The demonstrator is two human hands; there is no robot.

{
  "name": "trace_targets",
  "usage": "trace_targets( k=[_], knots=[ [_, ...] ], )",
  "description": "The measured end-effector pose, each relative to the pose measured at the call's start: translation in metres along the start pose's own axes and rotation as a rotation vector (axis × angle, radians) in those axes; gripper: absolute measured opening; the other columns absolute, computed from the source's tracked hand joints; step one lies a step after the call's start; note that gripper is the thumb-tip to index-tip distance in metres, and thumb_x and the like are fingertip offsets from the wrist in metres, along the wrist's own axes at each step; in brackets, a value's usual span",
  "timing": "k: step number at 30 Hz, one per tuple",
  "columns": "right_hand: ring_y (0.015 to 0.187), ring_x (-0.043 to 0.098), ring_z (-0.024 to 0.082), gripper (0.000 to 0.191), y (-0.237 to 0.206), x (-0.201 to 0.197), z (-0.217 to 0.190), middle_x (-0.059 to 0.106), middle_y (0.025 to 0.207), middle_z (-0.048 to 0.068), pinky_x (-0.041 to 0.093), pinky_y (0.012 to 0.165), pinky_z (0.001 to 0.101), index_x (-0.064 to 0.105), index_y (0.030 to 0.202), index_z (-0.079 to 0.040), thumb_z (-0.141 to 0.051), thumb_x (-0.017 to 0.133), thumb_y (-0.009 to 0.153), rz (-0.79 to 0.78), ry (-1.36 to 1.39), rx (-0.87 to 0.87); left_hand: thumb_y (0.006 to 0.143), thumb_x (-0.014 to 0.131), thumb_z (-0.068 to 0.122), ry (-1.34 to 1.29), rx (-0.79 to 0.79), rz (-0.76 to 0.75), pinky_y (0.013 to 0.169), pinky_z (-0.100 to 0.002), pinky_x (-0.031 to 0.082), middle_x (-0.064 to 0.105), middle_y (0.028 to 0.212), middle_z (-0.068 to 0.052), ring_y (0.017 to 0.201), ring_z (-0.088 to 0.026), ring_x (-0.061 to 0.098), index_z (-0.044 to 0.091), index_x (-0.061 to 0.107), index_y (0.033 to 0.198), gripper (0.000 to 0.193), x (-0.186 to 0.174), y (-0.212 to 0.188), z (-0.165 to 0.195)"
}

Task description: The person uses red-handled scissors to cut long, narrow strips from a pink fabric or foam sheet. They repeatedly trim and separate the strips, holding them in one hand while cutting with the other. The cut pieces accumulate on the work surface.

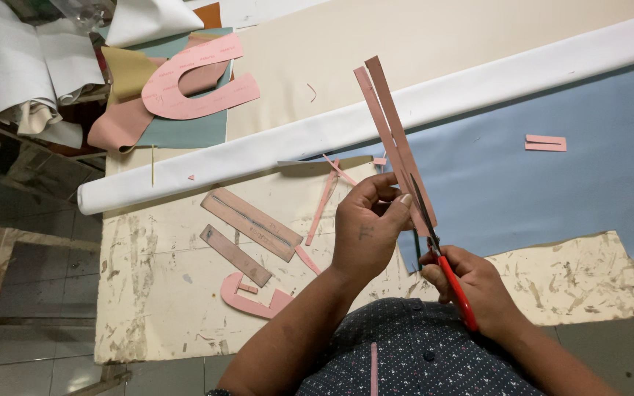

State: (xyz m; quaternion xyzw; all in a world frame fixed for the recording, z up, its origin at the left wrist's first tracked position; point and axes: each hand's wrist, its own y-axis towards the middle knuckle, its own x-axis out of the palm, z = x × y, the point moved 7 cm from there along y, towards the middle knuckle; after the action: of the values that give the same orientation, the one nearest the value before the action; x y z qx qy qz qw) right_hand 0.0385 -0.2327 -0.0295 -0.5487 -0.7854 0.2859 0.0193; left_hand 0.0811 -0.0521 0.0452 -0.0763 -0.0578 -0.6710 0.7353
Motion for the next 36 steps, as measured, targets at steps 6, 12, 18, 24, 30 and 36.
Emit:
trace_targets(
  k=[6,12,18,24,30,36],
  knots=[
    [0.053,0.057,0.012,0.033,-0.002,0.000,-0.001,0.062,0.064,0.003,0.050,0.052,0.0282,0.075,0.104,-0.006,-0.035,0.067,0.089,0.001,-0.026,-0.018,0.097,0.062,0.005,-0.016,-0.015,-0.006,0.078,-0.031,0.068,0.070,0.103,-0.014,0.090,-0.017,0.073,-0.008,0.062,0.123,0.029,0.000,0.000,-0.001],
    [0.046,0.050,0.011,0.032,-0.002,0.001,0.004,0.058,0.059,0.002,0.042,0.044,0.0272,0.076,0.103,-0.004,-0.032,0.069,0.089,-0.014,0.069,0.028,0.097,0.061,0.004,-0.073,-0.016,-0.011,0.079,-0.032,0.068,0.069,0.103,-0.016,0.091,-0.019,0.075,-0.008,0.060,0.124,0.029,0.001,0.000,-0.001],
    [0.046,0.051,0.010,0.031,0.000,0.001,0.007,0.059,0.059,0.001,0.042,0.044,0.0261,0.076,0.103,-0.004,-0.032,0.071,0.088,0.002,0.062,-0.006,0.099,0.061,0.004,-0.067,-0.002,-0.016,0.080,-0.032,0.068,0.070,0.104,-0.017,0.091,-0.020,0.075,-0.009,0.061,0.125,0.029,-0.001,-0.001,0.000],
    [0.050,0.050,0.008,0.032,-0.002,-0.002,0.003,0.060,0.061,0.000,0.041,0.046,0.0252,0.078,0.100,-0.005,-0.034,0.072,0.089,0.036,-0.056,-0.102,0.099,0.061,0.005,-0.052,-0.023,-0.012,0.078,-0.031,0.068,0.071,0.103,-0.017,0.089,-0.020,0.075,-0.010,0.061,0.125,0.030,-0.001,-0.002,-0.002],
    [0.048,0.048,0.012,0.035,-0.003,0.003,0.012,0.056,0.059,0.002,0.040,0.046,0.0291,0.077,0.102,-0.005,-0.038,0.074,0.088,-0.016,0.041,0.062,0.097,0.062,0.007,-0.076,0.046,0.027,0.075,-0.031,0.068,0.066,0.104,-0.013,0.089,-0.016,0.072,-0.008,0.056,0.132,0.038,-0.009,0.005,0.003],
    [0.051,0.053,0.013,0.032,-0.002,0.007,0.013,0.058,0.062,0.004,0.044,0.049,0.0293,0.076,0.106,-0.006,-0.034,0.073,0.091,-0.004,0.061,0.102,0.099,0.064,0.006,-0.024,0.087,0.004,0.075,-0.030,0.064,0.070,0.100,-0.013,0.088,-0.016,0.071,-0.009,0.060,0.130,0.035,-0.005,0.004,0.003]
  ],
)
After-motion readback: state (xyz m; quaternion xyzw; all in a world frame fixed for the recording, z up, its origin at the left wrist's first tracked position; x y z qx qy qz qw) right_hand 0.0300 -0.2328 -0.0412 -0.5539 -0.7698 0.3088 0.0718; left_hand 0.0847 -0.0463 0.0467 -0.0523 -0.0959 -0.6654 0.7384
